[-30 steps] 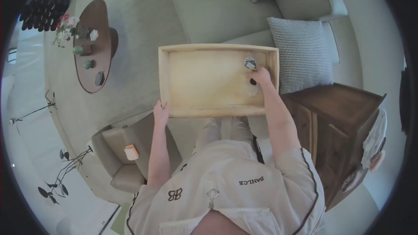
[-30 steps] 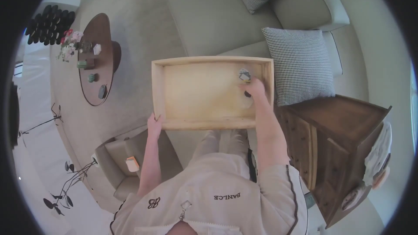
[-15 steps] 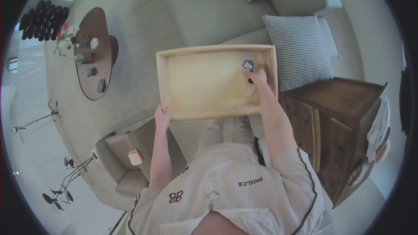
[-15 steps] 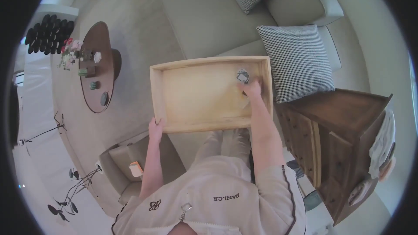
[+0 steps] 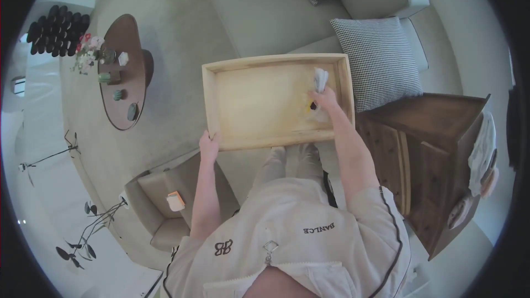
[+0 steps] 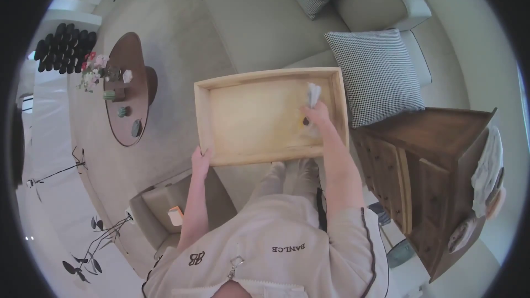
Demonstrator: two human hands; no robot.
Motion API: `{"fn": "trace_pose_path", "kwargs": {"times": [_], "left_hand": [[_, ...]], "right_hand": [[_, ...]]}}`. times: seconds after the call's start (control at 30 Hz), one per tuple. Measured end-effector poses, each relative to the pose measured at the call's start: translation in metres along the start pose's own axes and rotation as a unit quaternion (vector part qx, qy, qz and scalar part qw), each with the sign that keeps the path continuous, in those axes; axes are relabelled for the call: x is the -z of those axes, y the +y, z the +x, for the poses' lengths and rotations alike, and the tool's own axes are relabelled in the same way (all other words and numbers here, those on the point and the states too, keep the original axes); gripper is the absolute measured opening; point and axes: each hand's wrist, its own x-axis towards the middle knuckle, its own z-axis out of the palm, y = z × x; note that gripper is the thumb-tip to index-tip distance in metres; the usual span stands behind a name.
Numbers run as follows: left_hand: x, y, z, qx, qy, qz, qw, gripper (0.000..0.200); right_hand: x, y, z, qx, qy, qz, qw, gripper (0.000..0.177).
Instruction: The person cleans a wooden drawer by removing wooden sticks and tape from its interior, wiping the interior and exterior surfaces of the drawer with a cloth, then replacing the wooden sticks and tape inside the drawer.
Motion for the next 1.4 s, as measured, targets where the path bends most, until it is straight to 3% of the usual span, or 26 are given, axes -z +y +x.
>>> {"fn": "trace_pose_path", "kwargs": {"times": [0.2, 0.37, 0.5, 0.6, 0.7, 0.8, 0.9, 1.0, 1.07, 1.1, 1.17, 1.2, 1.3, 1.4], "left_hand": [[-0.005, -0.024, 0.017, -0.05, 0.011, -0.002, 0.999, 0.017], [0.001, -0.033, 0.014, -0.037, -0.012, 0.028, 0.999, 0.024], [0.004, -0.041, 0.018, -0.044, -0.022, 0.062, 0.997, 0.029], [0.0, -0.037, 0.025, -0.078, -0.026, 0.05, 0.995, 0.031], [-0.001, -0.062, 0.032, -0.129, -0.017, 0.046, 0.99, 0.036], [-0.008, -0.045, 0.032, -0.151, -0.011, 0.029, 0.988, 0.03], [-0.005, -0.07, 0.049, -0.139, 0.006, 0.013, 0.99, 0.023], [-0.002, -0.071, 0.045, -0.109, 0.014, 0.033, 0.993, 0.029], [-0.004, -0.075, 0.051, -0.111, 0.023, 0.042, 0.993, 0.025], [-0.006, -0.075, 0.052, -0.113, 0.023, 0.043, 0.992, 0.024], [-0.006, -0.073, 0.047, -0.115, 0.026, 0.02, 0.993, 0.026], [-0.006, -0.07, 0.042, -0.116, 0.027, 0.014, 0.993, 0.026], [-0.01, -0.054, 0.022, -0.096, 0.023, 0.011, 0.995, 0.025], [-0.011, -0.045, 0.009, -0.079, 0.017, 0.038, 0.996, 0.032]], "right_hand": [[0.02, 0.009, -0.037, -0.009, 0.029, 0.247, 0.968, 0.044], [0.078, 0.011, -0.119, 0.09, 0.062, 0.378, 0.92, 0.036], [0.111, 0.03, -0.166, 0.134, 0.083, 0.457, 0.875, 0.033], [0.139, 0.044, -0.22, 0.166, 0.131, 0.473, 0.856, 0.038], [0.165, 0.053, -0.268, 0.2, 0.21, 0.489, 0.822, 0.029], [0.206, 0.1, -0.312, 0.3, 0.3, 0.504, 0.752, 0.034], [0.248, 0.136, -0.353, 0.319, 0.422, 0.512, 0.677, 0.04], [0.296, 0.191, -0.389, 0.295, 0.52, 0.544, 0.589, 0.059], [0.326, 0.235, -0.409, 0.289, 0.585, 0.595, 0.469, 0.05], [0.338, 0.252, -0.419, 0.288, 0.6, 0.606, 0.436, 0.047], [0.352, 0.275, -0.43, 0.19, 0.675, 0.64, 0.314, 0.044], [0.36, 0.289, -0.432, 0.164, 0.69, 0.646, 0.282, 0.043], [0.38, 0.331, -0.422, 0.033, 0.744, 0.632, 0.213, 0.045], [0.39, 0.352, -0.413, 0.019, 0.735, 0.651, 0.189, 0.068]]}}
